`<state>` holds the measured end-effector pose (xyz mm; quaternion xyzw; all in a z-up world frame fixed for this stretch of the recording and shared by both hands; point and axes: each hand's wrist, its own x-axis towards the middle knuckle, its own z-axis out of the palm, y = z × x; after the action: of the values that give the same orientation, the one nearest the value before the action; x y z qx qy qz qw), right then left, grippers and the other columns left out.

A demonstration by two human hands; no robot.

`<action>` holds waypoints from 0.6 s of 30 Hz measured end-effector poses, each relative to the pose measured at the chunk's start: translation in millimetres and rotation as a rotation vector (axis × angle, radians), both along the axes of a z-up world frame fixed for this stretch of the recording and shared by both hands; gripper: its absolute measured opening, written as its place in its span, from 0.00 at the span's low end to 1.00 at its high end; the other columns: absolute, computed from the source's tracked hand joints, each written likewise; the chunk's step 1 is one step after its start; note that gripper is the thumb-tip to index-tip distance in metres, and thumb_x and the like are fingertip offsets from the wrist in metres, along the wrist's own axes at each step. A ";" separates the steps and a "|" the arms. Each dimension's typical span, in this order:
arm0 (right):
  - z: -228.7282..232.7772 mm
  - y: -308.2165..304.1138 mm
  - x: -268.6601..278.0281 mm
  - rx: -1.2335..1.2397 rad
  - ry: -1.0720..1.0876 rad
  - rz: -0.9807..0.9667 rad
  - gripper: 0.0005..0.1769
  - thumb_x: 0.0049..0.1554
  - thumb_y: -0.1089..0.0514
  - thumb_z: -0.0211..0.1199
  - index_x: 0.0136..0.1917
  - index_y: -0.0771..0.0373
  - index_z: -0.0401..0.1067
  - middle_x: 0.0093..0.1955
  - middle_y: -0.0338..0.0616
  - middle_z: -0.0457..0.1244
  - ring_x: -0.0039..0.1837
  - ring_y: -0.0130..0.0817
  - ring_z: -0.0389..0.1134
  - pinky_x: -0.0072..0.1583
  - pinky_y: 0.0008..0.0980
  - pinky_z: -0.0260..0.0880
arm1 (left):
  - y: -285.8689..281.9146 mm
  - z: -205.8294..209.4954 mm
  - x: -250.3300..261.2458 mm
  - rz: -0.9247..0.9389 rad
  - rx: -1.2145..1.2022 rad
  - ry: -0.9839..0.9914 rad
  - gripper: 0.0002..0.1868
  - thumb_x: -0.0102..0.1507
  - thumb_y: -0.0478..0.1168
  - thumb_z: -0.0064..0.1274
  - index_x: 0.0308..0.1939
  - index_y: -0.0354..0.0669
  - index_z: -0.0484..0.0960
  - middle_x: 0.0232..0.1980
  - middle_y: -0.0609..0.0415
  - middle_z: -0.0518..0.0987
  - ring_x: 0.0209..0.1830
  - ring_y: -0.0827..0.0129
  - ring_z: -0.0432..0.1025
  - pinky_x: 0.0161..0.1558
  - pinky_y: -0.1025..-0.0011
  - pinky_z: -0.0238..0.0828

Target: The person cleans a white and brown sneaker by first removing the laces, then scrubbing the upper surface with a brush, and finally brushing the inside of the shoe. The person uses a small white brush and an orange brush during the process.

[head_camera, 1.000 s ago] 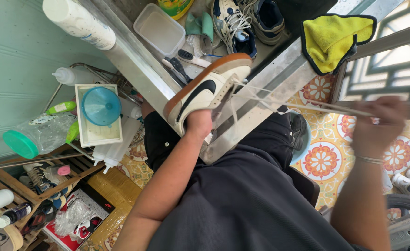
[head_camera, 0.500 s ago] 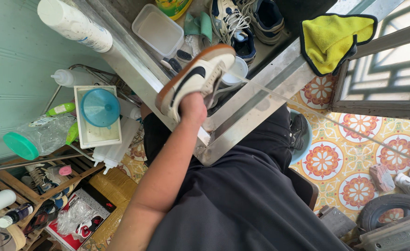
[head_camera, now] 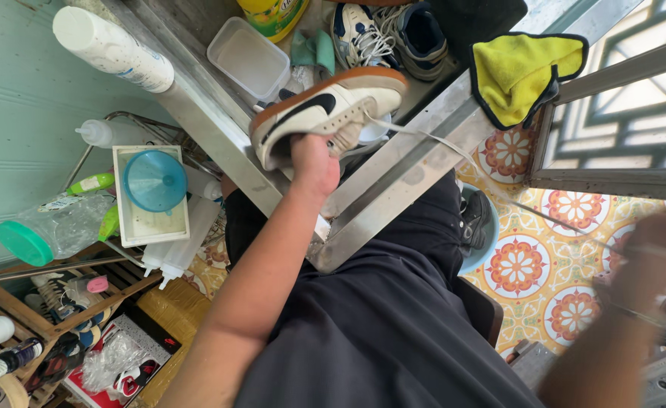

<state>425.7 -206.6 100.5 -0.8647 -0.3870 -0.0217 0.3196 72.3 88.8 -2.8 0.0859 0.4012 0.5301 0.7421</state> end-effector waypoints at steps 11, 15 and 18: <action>43.8 179.0 -216.1 0.072 0.008 0.613 0.10 0.63 0.58 0.69 0.53 0.62 0.70 0.52 0.47 0.66 0.45 0.48 0.69 0.43 0.42 0.66 | -78.4 111.8 -22.6 -0.155 -0.026 -0.344 0.18 0.69 0.25 0.45 0.63 0.29 0.73 0.62 0.44 0.77 0.61 0.58 0.75 0.65 0.60 0.73; 40.0 173.2 -219.1 0.152 0.222 0.787 0.04 0.69 0.62 0.59 0.55 0.64 0.67 0.50 0.48 0.65 0.47 0.48 0.69 0.47 0.39 0.68 | -87.9 154.6 -32.5 -0.132 -0.020 -0.358 0.18 0.68 0.26 0.45 0.63 0.33 0.73 0.62 0.46 0.77 0.62 0.61 0.74 0.65 0.63 0.71; 54.6 159.5 -211.9 0.228 0.304 0.929 0.01 0.65 0.64 0.57 0.51 0.63 0.66 0.40 0.45 0.63 0.39 0.45 0.67 0.43 0.37 0.67 | -98.8 195.3 -40.6 -0.151 -0.049 -0.315 0.19 0.68 0.27 0.46 0.63 0.34 0.74 0.61 0.48 0.78 0.61 0.64 0.74 0.65 0.65 0.70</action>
<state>213.8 -47.1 155.1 -0.5540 -0.6754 0.2069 0.4406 31.7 -9.9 192.5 0.0135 0.2852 0.4699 0.8353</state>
